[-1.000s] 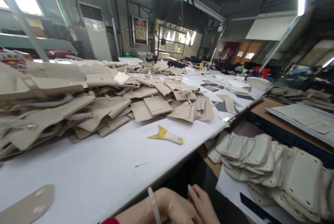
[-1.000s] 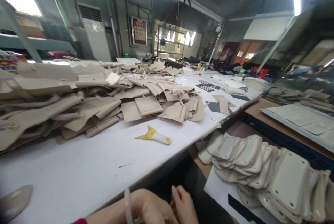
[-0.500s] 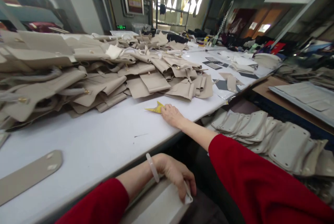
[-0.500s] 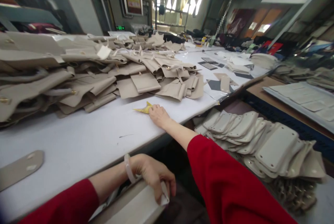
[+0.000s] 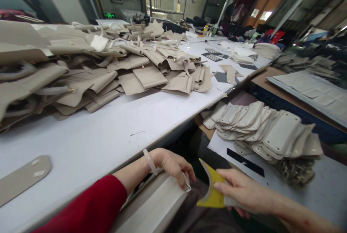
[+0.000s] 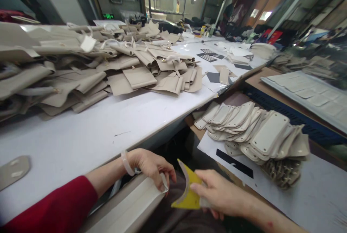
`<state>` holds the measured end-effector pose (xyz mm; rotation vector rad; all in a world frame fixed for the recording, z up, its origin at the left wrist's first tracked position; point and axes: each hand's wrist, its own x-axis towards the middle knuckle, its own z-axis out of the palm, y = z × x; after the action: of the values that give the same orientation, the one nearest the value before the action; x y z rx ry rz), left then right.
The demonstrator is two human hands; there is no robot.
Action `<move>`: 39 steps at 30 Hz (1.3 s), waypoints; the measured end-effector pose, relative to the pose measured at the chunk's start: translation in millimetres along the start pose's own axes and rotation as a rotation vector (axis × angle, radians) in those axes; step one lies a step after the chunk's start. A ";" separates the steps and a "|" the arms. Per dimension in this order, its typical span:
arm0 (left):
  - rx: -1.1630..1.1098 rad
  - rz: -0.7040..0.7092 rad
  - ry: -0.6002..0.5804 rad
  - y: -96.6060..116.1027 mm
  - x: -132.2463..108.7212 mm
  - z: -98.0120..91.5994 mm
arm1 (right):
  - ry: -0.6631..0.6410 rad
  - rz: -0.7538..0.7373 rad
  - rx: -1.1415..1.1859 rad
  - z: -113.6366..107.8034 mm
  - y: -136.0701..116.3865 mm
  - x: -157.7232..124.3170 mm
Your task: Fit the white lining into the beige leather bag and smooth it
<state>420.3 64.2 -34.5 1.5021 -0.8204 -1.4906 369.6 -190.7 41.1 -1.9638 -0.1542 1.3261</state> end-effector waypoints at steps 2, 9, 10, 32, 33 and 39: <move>0.002 -0.007 -0.006 3.9 -3.3 -0.2 | -0.046 0.044 0.057 26.4 9.8 3.8; 0.151 -0.067 0.046 20.7 -17.5 -2.1 | -0.044 0.036 0.170 60.5 14.6 31.8; 0.165 -0.070 0.047 22.2 -18.2 -2.4 | -0.039 0.040 0.166 61.0 14.3 33.0; 0.088 -0.023 0.067 12.5 -17.7 -4.2 | 0.020 0.075 0.175 70.0 -4.7 33.8; 0.089 -0.021 0.068 12.2 -17.9 -4.4 | 0.029 0.074 0.180 70.7 -4.7 34.4; 0.076 -0.022 0.067 12.8 -19.6 -4.3 | 0.076 -0.087 0.207 75.0 -1.7 39.7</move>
<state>424.5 76.8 -14.7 1.6133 -0.8313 -1.4311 325.3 -132.1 -1.4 -1.8090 -0.0624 1.1619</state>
